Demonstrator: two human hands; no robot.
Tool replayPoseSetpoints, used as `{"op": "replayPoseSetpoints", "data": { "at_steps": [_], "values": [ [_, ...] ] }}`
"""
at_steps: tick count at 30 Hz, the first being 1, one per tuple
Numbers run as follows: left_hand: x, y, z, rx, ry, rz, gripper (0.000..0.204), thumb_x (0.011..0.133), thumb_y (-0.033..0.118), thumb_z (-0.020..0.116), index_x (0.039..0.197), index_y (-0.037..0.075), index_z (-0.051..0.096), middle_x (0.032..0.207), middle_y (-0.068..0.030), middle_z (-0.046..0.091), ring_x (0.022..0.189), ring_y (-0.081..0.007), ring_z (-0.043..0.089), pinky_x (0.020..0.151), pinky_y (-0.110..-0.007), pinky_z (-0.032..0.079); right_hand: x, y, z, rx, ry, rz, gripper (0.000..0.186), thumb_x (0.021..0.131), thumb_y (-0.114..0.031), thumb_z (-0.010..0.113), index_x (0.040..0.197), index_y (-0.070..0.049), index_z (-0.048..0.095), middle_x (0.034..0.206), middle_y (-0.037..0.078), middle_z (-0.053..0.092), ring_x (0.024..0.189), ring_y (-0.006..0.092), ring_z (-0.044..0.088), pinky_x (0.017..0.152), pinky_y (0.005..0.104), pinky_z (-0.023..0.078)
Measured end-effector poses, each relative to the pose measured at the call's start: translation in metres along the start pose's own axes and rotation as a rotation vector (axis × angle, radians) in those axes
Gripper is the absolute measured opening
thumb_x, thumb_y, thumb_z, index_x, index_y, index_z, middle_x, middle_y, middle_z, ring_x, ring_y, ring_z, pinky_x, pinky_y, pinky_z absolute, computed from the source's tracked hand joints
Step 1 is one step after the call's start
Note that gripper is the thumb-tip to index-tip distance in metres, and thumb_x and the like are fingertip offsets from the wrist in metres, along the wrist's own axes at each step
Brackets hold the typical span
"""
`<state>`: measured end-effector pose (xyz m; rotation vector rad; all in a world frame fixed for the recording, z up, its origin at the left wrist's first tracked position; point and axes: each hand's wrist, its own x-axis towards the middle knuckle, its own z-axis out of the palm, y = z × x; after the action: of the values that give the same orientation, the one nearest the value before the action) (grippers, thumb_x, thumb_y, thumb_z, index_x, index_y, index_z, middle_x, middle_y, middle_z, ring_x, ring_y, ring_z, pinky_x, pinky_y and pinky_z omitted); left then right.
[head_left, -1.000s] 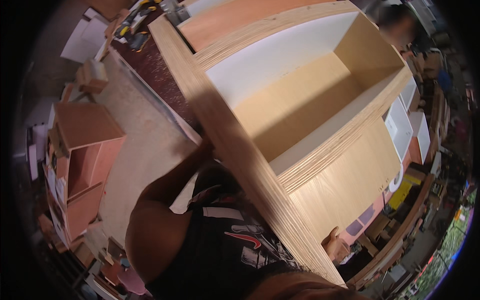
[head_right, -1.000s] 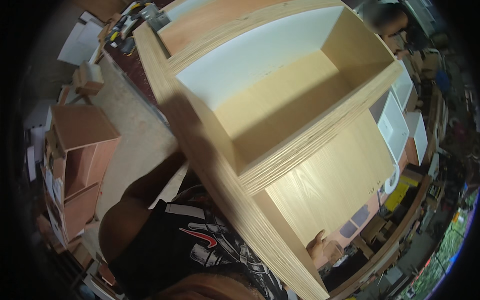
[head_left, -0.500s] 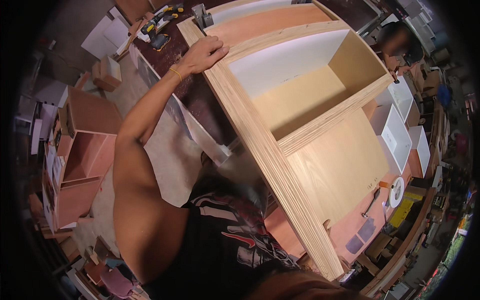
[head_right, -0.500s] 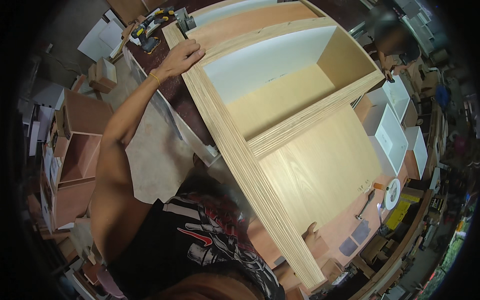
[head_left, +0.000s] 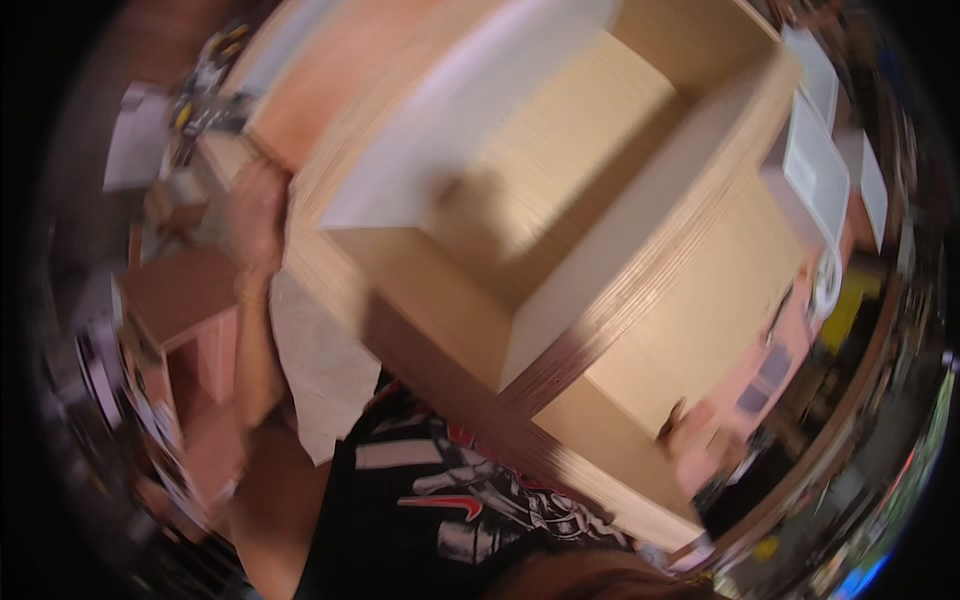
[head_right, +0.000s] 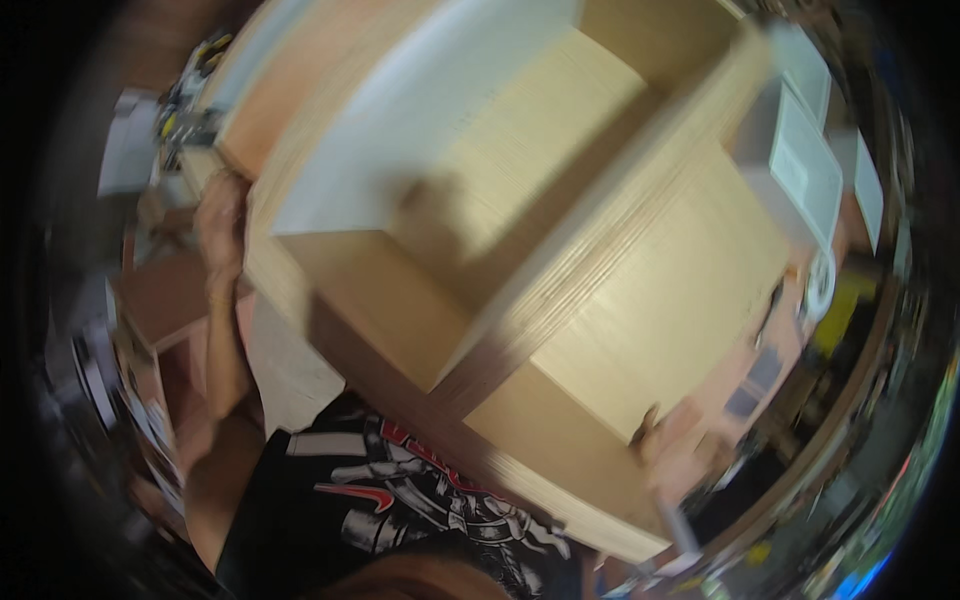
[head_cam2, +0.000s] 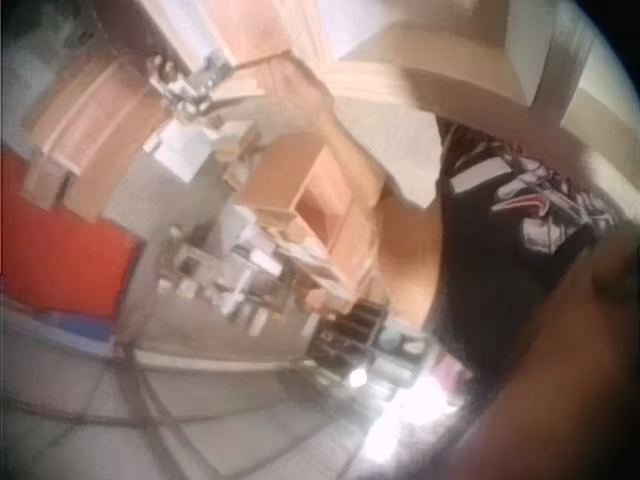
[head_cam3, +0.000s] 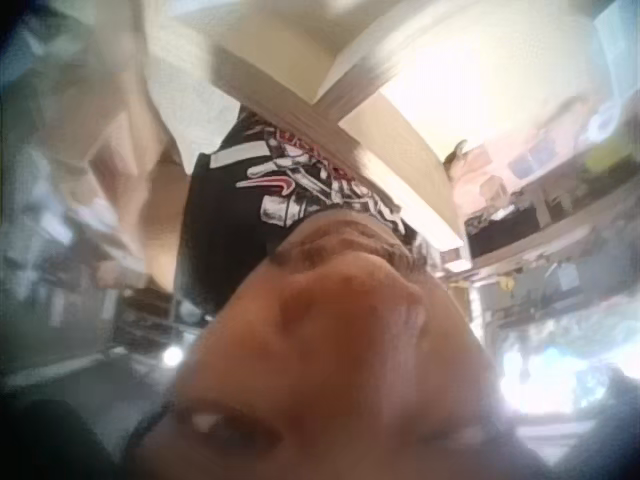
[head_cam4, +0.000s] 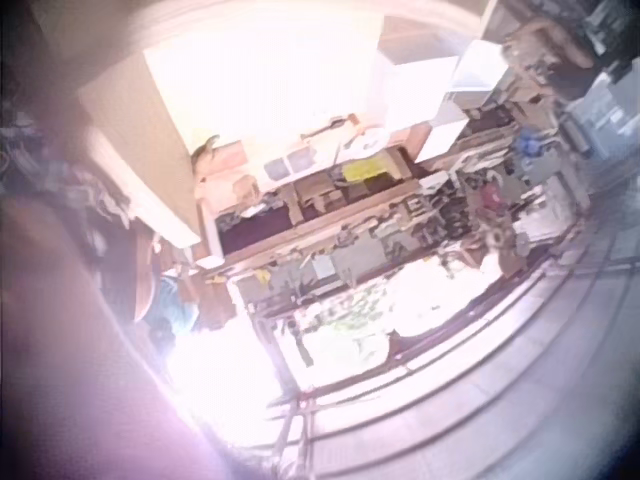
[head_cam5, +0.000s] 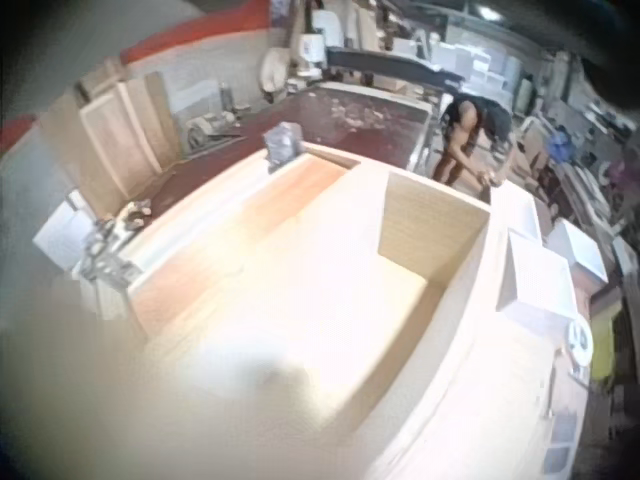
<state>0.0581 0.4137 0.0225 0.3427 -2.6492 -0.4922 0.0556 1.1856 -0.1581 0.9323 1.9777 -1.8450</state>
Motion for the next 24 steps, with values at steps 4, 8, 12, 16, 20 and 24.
{"op": "replayPoseSetpoints", "data": {
  "at_steps": [4,8,12,16,20,24],
  "values": [
    [-0.007,-0.031,-0.041,-0.035,-0.059,-0.171,0.047,0.102,0.034,0.039,0.101,-0.006,0.063,0.093,-0.0153,0.058,0.090,-0.0302,0.056,0.081,-0.039,0.044,0.024,-0.037,0.015,0.038,0.026,0.124,0.059,0.101,-0.021,0.066,0.146,0.006,0.039,0.142,0.008,0.051,0.134,0.0118,0.043,0.118,0.0281,0.029],
    [0.000,-0.052,-0.050,-0.173,-0.007,-0.148,0.046,0.102,0.031,0.040,0.103,-0.009,0.062,0.096,-0.0160,0.057,0.095,-0.0283,0.053,0.086,-0.038,0.042,0.053,-0.039,0.055,0.155,-0.170,0.059,0.065,0.101,-0.020,0.066,0.151,0.006,0.033,0.150,0.010,0.047,0.142,0.0148,0.037,0.120,0.0304,0.026],
    [0.018,-0.068,-0.057,-0.136,0.008,-0.200,0.043,0.103,0.026,0.044,0.115,-0.010,0.063,0.110,-0.0157,0.061,0.105,-0.0303,0.057,0.092,-0.040,0.045,0.055,-0.046,0.120,0.186,-0.264,0.037,0.073,0.102,-0.031,0.062,0.156,0.003,0.027,0.158,0.017,0.038,0.147,0.0235,0.033,0.121,0.0382,0.026],
    [0.007,-0.162,-0.077,0.281,0.058,0.288,0.047,0.104,0.028,0.047,0.130,-0.009,0.059,0.132,-0.0250,0.060,0.118,-0.0387,0.060,0.094,-0.045,0.052,0.064,-0.055,0.169,-0.060,-0.124,0.213,0.089,0.095,-0.046,0.069,0.157,0.001,0.026,0.162,0.019,0.031,0.152,0.0308,0.026,0.123,0.0425,0.023],
    [0.022,-0.143,-0.074,-0.046,0.066,-0.233,0.050,0.105,0.035,0.041,0.113,-0.011,0.060,0.114,-0.0258,0.061,0.101,-0.0384,0.059,0.087,-0.046,0.047,0.061,-0.041,0.214,-0.167,-0.134,0.185,0.105,0.088,-0.058,0.072,0.160,-0.001,0.020,0.165,0.023,0.019,0.155,0.0362,0.013,0.125,0.0463,0.018],
    [0.044,-0.151,-0.079,0.074,-0.007,-0.255,0.051,0.105,0.038,0.041,0.108,-0.011,0.058,0.106,-0.0243,0.058,0.100,-0.0387,0.055,0.089,-0.046,0.042,0.077,-0.073,0.208,-0.159,-0.166,0.184,0.108,0.089,-0.054,0.072,0.158,0.006,0.016,0.165,0.027,0.015,0.155,0.0367,0.010,0.125,0.0487,0.015]
  ]
}}
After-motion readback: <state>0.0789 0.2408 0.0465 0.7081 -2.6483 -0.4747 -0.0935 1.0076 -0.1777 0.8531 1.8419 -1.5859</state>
